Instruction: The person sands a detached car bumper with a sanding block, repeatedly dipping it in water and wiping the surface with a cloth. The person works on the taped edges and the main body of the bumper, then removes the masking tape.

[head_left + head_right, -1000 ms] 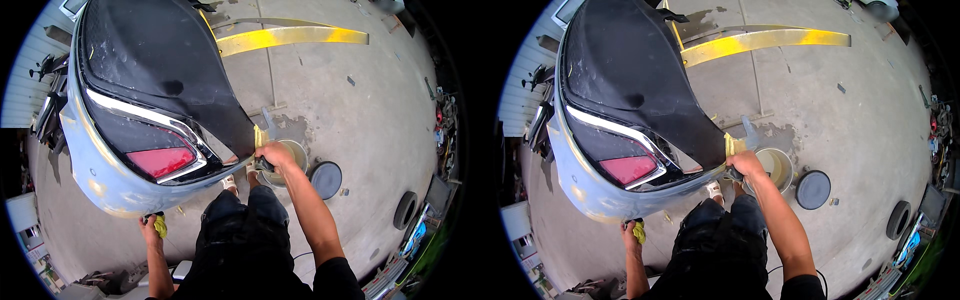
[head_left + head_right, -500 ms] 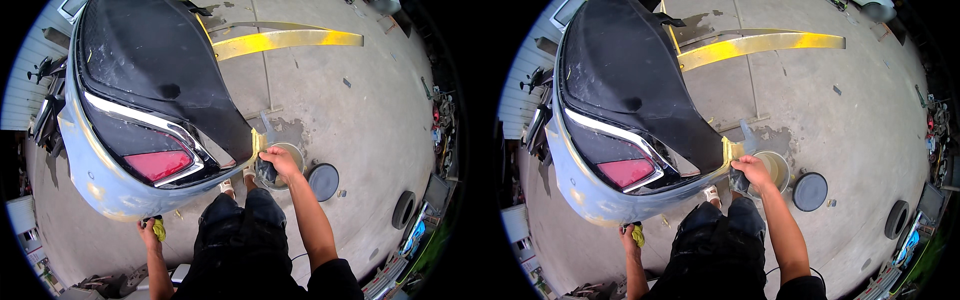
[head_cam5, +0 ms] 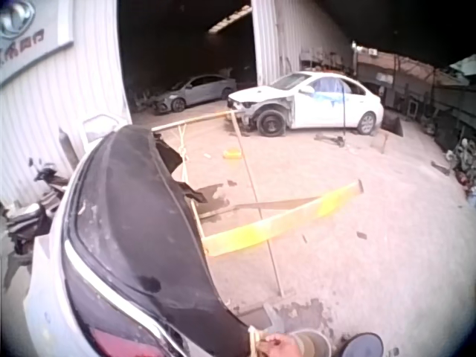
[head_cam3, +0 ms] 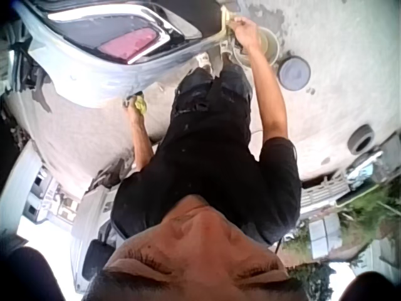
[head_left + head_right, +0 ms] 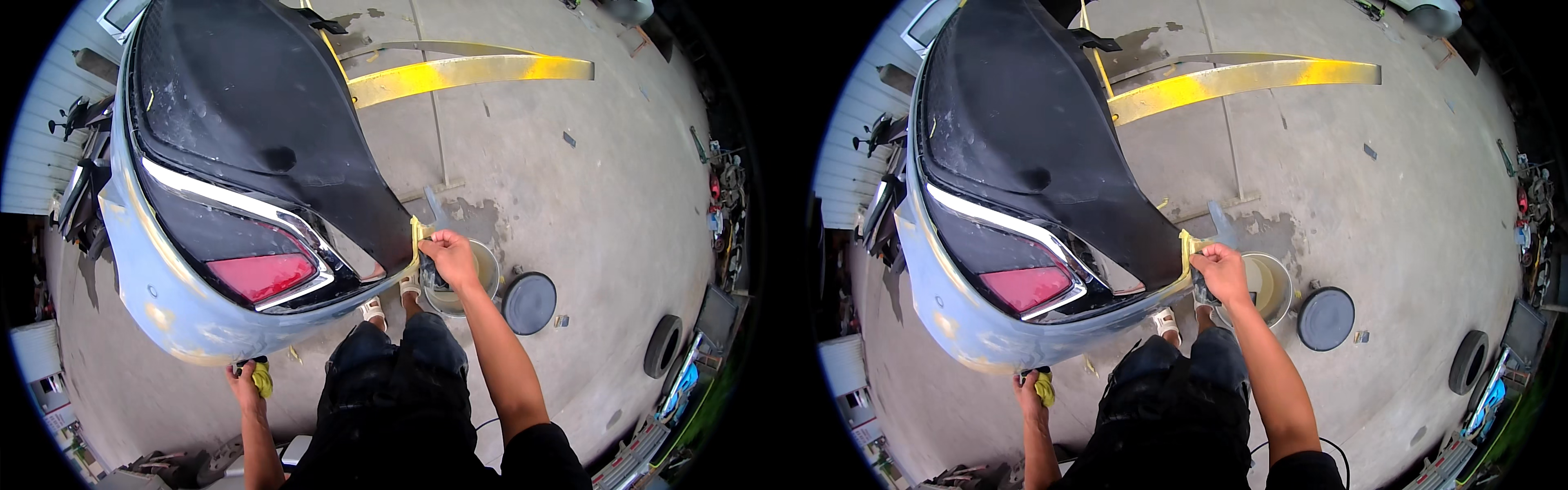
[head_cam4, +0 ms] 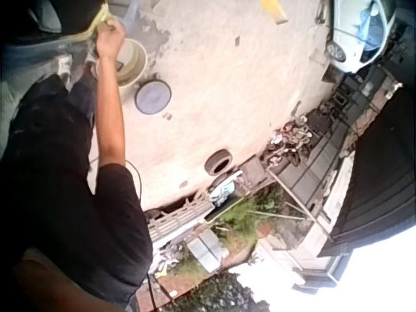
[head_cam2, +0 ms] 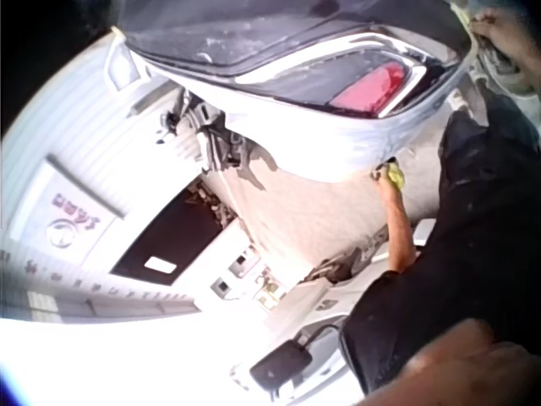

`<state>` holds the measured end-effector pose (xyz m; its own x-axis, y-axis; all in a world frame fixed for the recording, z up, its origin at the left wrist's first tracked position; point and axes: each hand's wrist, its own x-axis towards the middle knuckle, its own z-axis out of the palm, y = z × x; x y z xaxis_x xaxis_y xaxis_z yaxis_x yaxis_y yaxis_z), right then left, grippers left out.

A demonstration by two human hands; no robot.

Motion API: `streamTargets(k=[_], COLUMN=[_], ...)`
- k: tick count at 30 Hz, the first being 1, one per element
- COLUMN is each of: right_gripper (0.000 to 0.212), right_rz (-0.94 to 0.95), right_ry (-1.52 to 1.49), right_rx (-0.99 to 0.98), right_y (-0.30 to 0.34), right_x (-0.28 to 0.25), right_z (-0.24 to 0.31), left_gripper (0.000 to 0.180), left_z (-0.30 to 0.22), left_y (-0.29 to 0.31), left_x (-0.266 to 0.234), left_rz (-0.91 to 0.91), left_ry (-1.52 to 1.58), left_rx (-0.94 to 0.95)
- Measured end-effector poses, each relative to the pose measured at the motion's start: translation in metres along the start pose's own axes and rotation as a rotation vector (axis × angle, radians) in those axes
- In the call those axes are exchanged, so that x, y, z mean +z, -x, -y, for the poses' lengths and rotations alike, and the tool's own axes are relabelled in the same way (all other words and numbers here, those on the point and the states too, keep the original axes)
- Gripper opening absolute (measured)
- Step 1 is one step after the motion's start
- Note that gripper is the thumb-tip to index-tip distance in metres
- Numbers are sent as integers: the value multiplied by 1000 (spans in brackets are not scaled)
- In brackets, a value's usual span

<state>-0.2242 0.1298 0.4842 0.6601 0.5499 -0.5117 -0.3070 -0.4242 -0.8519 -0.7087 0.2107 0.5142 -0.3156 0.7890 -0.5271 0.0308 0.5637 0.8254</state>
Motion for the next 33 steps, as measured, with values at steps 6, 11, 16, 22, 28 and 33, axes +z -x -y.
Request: streamTargets(k=[6, 11, 16, 22, 28, 33], right_gripper=[18, 18, 15, 15, 10, 9], right_rz=[-69, -100, -46, 190, 14, -69], right_ry=[127, 94, 98, 101, -30, -302], right_rx=[-156, -170, -150, 1, 106, 272], right_y=[-4, -14, -21, 28, 67, 88], right_x=[8, 6, 9, -11, -36, -70], right_z=[11, 8, 8, -2, -25, -71], left_gripper=[75, 84, 91, 94, 97, 98], left_z=[2, 1, -5, 7, 16, 27], left_y=[0, 4, 5, 0, -4, -6], left_x=[-2, 2, 1, -4, -8, -8], left_rz=[-2, -14, -47, -57, -60, -77], left_ry=[-18, 17, -10, 7, -140, -215], left_rx=[-13, -30, -72, -51, -18, 54])
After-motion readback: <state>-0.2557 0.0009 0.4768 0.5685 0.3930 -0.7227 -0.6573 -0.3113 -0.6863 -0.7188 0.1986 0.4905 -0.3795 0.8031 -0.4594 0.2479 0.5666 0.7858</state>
